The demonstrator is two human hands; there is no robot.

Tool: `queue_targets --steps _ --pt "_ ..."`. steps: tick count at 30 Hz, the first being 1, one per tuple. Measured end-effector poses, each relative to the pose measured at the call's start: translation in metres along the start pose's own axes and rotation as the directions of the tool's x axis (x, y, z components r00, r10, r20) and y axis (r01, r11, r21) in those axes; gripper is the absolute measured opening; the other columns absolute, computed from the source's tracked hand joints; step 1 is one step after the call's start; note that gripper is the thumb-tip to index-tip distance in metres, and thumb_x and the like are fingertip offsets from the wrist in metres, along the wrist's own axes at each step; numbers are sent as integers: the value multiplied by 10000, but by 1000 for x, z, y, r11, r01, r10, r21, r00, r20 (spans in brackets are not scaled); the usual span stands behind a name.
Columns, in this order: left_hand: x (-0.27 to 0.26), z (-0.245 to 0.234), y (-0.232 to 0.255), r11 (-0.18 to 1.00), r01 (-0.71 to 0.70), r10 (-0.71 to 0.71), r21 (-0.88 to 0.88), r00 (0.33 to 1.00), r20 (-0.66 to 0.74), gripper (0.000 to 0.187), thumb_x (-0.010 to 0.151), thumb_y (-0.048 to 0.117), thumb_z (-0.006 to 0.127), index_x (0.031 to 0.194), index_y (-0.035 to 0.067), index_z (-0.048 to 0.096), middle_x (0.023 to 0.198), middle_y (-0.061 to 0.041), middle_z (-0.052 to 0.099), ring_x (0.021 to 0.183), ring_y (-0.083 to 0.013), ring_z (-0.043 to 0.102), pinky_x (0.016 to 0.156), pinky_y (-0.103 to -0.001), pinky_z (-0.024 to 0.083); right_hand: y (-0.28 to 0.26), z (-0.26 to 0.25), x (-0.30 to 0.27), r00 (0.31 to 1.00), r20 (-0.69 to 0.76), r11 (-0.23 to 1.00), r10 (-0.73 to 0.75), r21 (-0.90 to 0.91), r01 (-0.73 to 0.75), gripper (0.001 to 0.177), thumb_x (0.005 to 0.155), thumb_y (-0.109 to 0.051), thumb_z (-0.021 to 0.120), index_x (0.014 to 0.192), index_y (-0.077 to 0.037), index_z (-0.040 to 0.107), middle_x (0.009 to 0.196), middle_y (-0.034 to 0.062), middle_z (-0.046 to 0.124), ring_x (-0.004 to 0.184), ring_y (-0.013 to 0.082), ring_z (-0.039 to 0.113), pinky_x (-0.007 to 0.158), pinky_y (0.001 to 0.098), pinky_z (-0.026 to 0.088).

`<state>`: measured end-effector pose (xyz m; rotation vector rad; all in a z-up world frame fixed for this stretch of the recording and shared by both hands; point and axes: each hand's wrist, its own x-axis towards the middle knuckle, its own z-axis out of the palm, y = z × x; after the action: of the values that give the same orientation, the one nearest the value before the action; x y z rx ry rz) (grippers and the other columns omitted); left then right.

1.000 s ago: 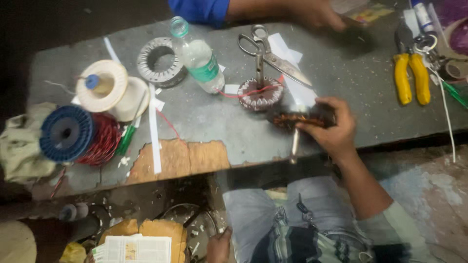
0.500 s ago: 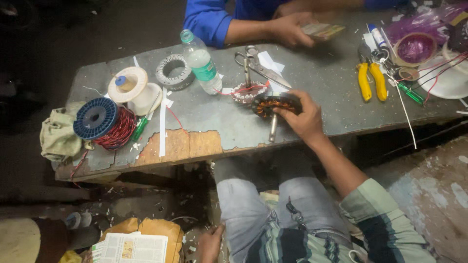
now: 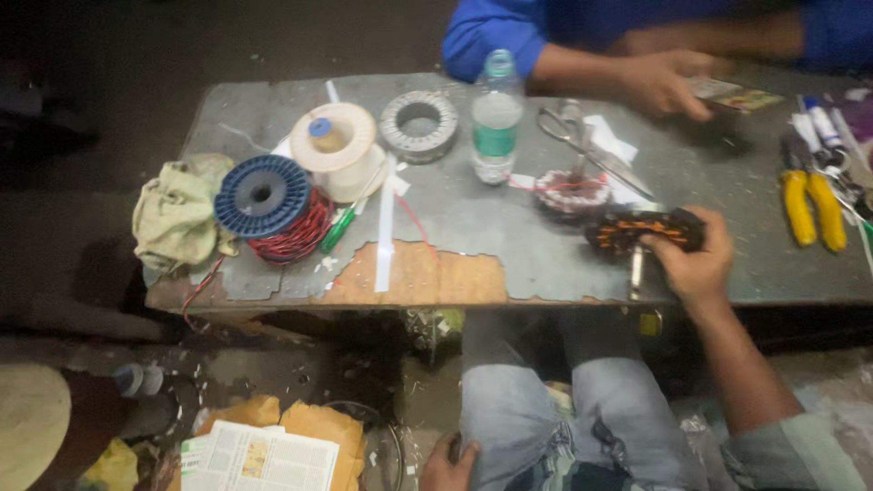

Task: The person operates a motor stator winding machine, repeatedly pressing a button to wind copper wire onto a stator core. After winding, the person removes the stator, walks to a workbench, and uses scissors to cut a strip of white tape.

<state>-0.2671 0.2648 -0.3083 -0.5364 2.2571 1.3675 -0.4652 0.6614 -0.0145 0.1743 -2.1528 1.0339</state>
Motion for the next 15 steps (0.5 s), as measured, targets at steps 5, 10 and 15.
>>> queue_targets --steps 5,10,15 --pt "-15 -2 16 1000 23 -23 14 1000 4 640 754 524 788 1303 224 652 1204 -116 737 1175 -285 702 1017 -379 547 21 -11 -7 1000 6 998 18 -53 -17 453 925 -38 910 1185 1 541 1092 71 676 984 124 650 907 273 551" --pt "-29 -12 18 998 -54 51 -36 996 -70 561 754 506 799 1220 207 708 1151 -119 760 1117 -302 713 950 -400 563 25 -15 -17 1000 17 998 -20 -66 21 465 929 0 908 1214 13 540 1133 96 668 989 134 624 952 281 556" --pt "-32 -14 34 999 -48 45 -24 994 -102 544 761 523 786 1201 210 725 1082 -94 785 1046 -289 747 913 -394 576 24 -20 -17 996 39 985 -77 -153 82 495 914 1 931 1211 20 535 1107 130 669 996 170 674 927 306 569"
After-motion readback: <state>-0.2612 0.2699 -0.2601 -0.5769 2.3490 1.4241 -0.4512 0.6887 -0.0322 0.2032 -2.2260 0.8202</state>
